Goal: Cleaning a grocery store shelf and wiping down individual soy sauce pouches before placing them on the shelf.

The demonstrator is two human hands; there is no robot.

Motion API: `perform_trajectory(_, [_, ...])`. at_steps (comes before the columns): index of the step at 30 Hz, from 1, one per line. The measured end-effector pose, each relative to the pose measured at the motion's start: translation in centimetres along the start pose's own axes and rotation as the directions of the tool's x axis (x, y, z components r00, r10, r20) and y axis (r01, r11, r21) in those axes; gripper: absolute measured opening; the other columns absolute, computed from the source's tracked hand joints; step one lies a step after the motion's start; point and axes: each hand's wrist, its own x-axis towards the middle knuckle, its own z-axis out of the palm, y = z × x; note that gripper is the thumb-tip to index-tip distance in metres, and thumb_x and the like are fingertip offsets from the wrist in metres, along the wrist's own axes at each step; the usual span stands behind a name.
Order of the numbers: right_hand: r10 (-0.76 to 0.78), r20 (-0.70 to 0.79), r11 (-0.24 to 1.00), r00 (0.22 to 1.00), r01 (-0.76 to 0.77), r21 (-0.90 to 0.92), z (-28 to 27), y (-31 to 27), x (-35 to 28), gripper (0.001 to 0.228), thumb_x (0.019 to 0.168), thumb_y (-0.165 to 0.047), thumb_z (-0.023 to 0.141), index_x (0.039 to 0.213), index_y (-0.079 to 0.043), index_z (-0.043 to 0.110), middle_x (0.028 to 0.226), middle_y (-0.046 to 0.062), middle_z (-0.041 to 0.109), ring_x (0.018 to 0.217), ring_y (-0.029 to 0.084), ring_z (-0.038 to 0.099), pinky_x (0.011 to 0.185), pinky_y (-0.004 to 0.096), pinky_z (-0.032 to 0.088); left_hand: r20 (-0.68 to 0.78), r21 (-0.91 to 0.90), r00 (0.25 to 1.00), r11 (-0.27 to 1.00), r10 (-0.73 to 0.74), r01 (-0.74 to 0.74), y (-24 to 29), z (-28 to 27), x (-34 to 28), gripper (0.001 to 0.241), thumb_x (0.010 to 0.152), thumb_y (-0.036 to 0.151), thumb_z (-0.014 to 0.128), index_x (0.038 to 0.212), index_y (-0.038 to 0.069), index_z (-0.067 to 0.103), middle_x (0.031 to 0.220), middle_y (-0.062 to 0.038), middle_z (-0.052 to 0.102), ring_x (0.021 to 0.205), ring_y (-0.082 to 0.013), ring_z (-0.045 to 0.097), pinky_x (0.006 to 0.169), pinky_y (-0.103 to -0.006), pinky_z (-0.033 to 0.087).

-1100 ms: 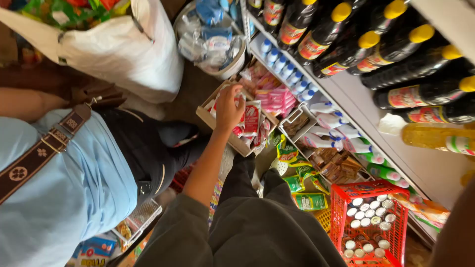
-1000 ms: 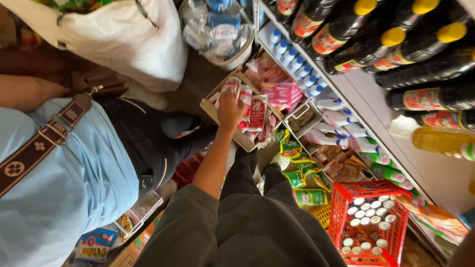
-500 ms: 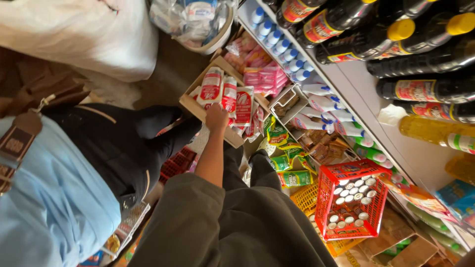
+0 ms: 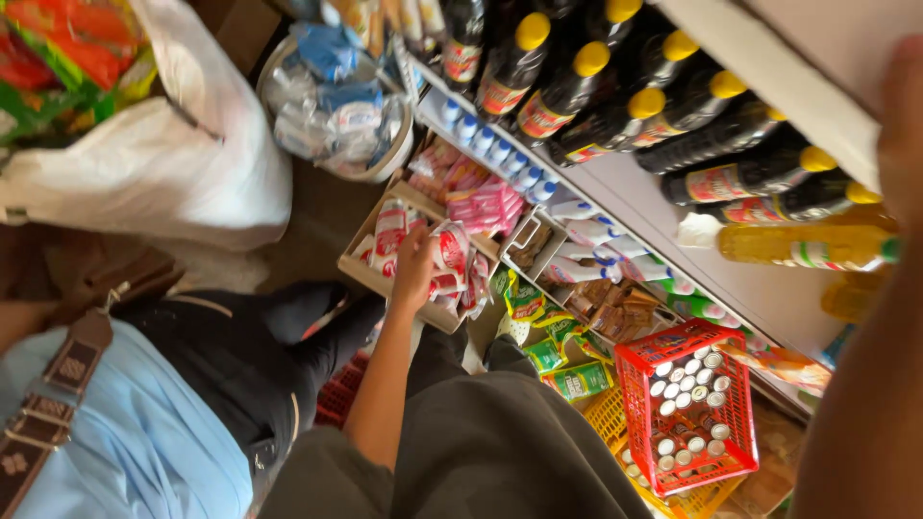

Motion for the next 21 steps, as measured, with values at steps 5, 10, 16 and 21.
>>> perform_trajectory(5, [-0.422,-0.248,0.906,0.872,0.411,-0.097,-5.3,-17.1,-3.1,0.045,0.118,-0.002,0.074,0.147,0.017,0.046,0.143,0.043,0.055,0.132,0.056,0.053,0.11,0.061,0.037,0.281,-0.324,0.938,0.94,0.202,-0.106,10.3,3.3,-4.6,0.026,0.096,0.011,0.055,0.079,0.016,0.036,0.068,0.001,0.038,0.057,-0.0117,0.041,0.053,-0.0294,0.037])
perform_trajectory(10, [-0.632,-0.025,0.753,0.775,0.622,0.214,-4.2,-24.6,-7.3,0.072,0.088,-0.002,0.079,0.149,0.01,0.044,0.156,0.026,0.042,0.148,0.041,0.04,0.125,0.053,0.035,0.506,-0.39,0.755,0.891,0.417,-0.231,21.2,6.3,-9.5,0.025,0.099,0.021,0.058,0.081,0.015,0.04,0.068,-0.001,0.044,0.059,-0.0109,0.043,0.055,-0.029,0.031])
perform_trajectory(16, [-0.681,-0.075,0.674,0.728,0.664,0.325,-1.1,-28.7,-11.2,0.08,0.081,-0.025,0.085,0.147,0.002,0.049,0.152,0.022,0.051,0.134,0.043,0.056,0.113,0.052,0.043,0.578,-0.594,0.649,0.8,0.494,-0.08,27.0,9.2,-11.7,0.025,0.106,0.027,0.053,0.104,0.003,0.058,0.083,-0.014,0.071,0.071,-0.0205,0.076,0.058,-0.0328,0.064])
perform_trajectory(21, [-0.375,-0.011,0.097,0.927,0.051,0.994,1.6,-28.6,-12.9,0.057,0.096,-0.031,0.061,0.133,0.01,0.049,0.105,0.034,0.068,0.073,0.04,0.077,0.073,0.056,0.062,0.599,-0.219,0.527,0.757,0.602,-0.616,28.3,9.6,-14.3,0.084,0.093,0.074,0.051,0.145,0.008,0.05,0.146,-0.017,0.055,0.129,-0.0349,0.053,0.107,-0.0439,0.039])
